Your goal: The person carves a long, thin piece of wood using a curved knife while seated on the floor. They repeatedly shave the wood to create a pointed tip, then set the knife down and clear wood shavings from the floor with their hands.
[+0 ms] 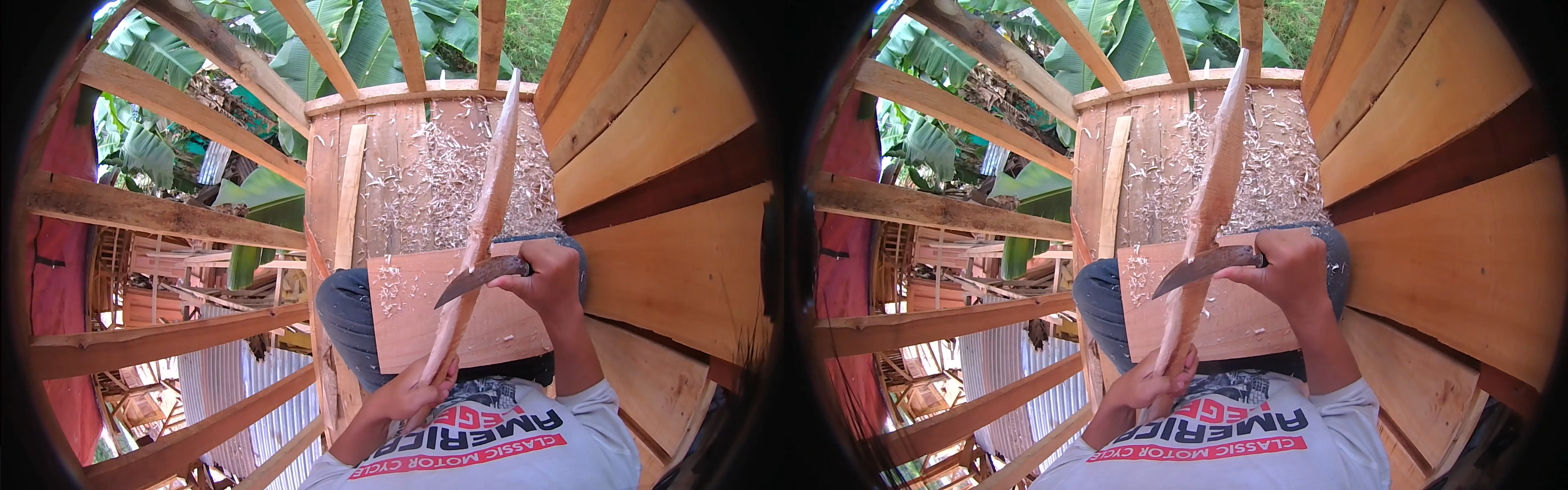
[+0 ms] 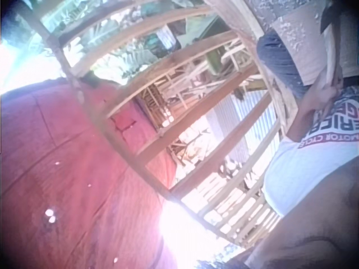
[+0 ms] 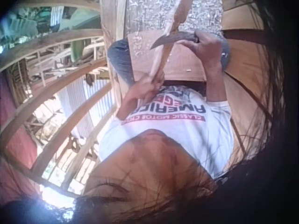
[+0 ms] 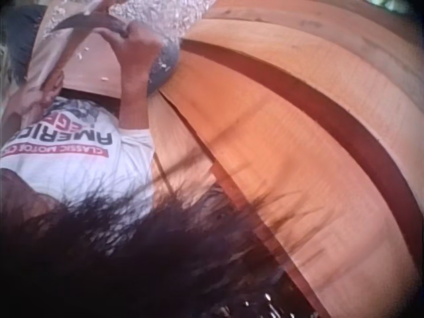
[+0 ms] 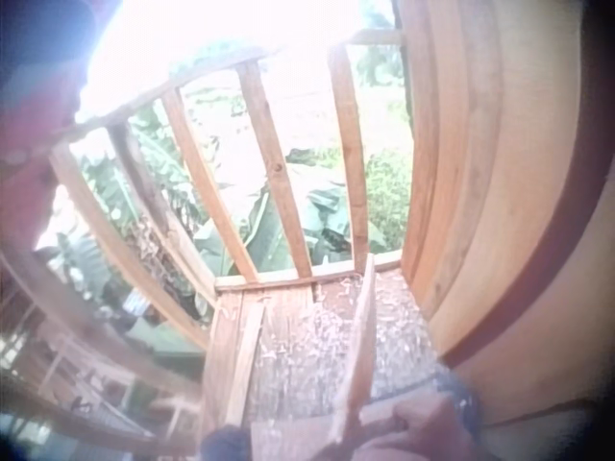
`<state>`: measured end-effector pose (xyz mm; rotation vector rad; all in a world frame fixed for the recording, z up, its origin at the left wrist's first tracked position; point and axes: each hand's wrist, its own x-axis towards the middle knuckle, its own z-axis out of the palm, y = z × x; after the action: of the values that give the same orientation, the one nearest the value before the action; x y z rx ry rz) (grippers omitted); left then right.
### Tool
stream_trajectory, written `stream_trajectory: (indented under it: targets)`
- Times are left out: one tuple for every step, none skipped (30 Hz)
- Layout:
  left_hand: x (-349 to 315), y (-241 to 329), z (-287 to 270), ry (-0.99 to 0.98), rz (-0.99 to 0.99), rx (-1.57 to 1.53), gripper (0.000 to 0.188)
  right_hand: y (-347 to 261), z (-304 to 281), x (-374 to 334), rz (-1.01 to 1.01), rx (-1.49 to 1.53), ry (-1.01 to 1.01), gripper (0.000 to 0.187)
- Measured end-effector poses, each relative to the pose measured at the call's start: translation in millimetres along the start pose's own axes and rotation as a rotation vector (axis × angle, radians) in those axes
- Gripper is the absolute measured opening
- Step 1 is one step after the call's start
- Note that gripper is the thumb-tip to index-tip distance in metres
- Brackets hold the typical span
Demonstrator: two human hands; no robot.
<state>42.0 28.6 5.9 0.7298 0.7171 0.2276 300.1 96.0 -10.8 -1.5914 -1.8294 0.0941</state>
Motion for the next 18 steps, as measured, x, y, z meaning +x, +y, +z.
stream_trajectory:
  targets:
    - [0.6,0.2,0.5,0.002,-0.008,-0.019,0.025,1.4,0.2,-0.1,-0.006,-0.017,0.001,0.066]
    - [1.2,0.2,0.9,0.003,-0.017,-0.037,0.025,2.3,-0.1,-0.1,-0.012,-0.034,0.001,0.066]
    - [1.9,-1.5,0.6,0.002,-0.003,-0.024,0.026,2.3,-1.4,0.1,-0.019,-0.043,0.002,0.066]
    - [2.5,-4.4,-0.1,0.003,0.011,-0.010,0.027,2.1,-2.6,0.8,-0.027,-0.049,0.002,0.066]
    - [2.8,-5.8,-0.4,0.005,0.025,0.003,0.028,1.9,-3.7,1.6,-0.035,-0.055,0.002,0.066]
    - [2.9,-5.7,-0.5,0.002,0.028,-0.008,0.028,1.6,-4.7,2.7,-0.039,-0.053,0.002,0.066]
    - [2.9,-5.2,-0.7,0.000,0.032,-0.020,0.029,1.3,-5.6,3.9,-0.043,-0.051,0.002,0.066]
    - [3.4,-4.7,-0.6,-0.005,0.034,-0.030,0.030,1.5,-6.6,4.5,-0.045,-0.051,0.002,0.066]
    - [3.4,-4.1,-0.2,-0.009,0.019,-0.054,0.030,1.6,-7.1,4.8,-0.045,-0.051,0.001,0.066]
    - [2.5,-3.6,0.1,-0.010,0.007,-0.078,0.030,0.9,-7.0,5.3,-0.048,-0.050,0.001,0.065]
    - [1.8,-3.4,0.2,-0.011,-0.005,-0.102,0.030,0.3,-6.7,6.0,-0.051,-0.049,0.001,0.065]
    - [1.5,-3.7,0.2,-0.007,0.001,-0.100,0.030,0.1,-5.8,6.5,-0.055,-0.048,0.011,0.065]
    - [2.0,-4.4,0.3,-0.006,0.005,-0.098,0.030,0.8,-4.5,6.5,-0.058,-0.048,0.021,0.066]
    - [2.5,-4.9,0.1,-0.004,0.010,-0.095,0.030,1.2,-3.8,6.7,-0.060,-0.049,0.031,0.066]
    - [3.0,-5.3,-0.4,-0.007,0.012,-0.092,0.031,1.4,-4.1,7.2,-0.062,-0.049,0.039,0.066]
    - [3.3,-6.0,-1.2,-0.009,0.014,-0.089,0.031,1.4,-4.1,7.6,-0.065,-0.049,0.046,0.066]
    - [3.5,-6.7,-2.1,-0.011,0.017,-0.087,0.031,1.7,-4.0,8.0,-0.068,-0.048,0.054,0.067]
    - [3.4,-7.4,-2.9,-0.014,0.016,-0.099,0.031,3.1,-3.6,8.4,-0.063,-0.059,0.048,0.067]
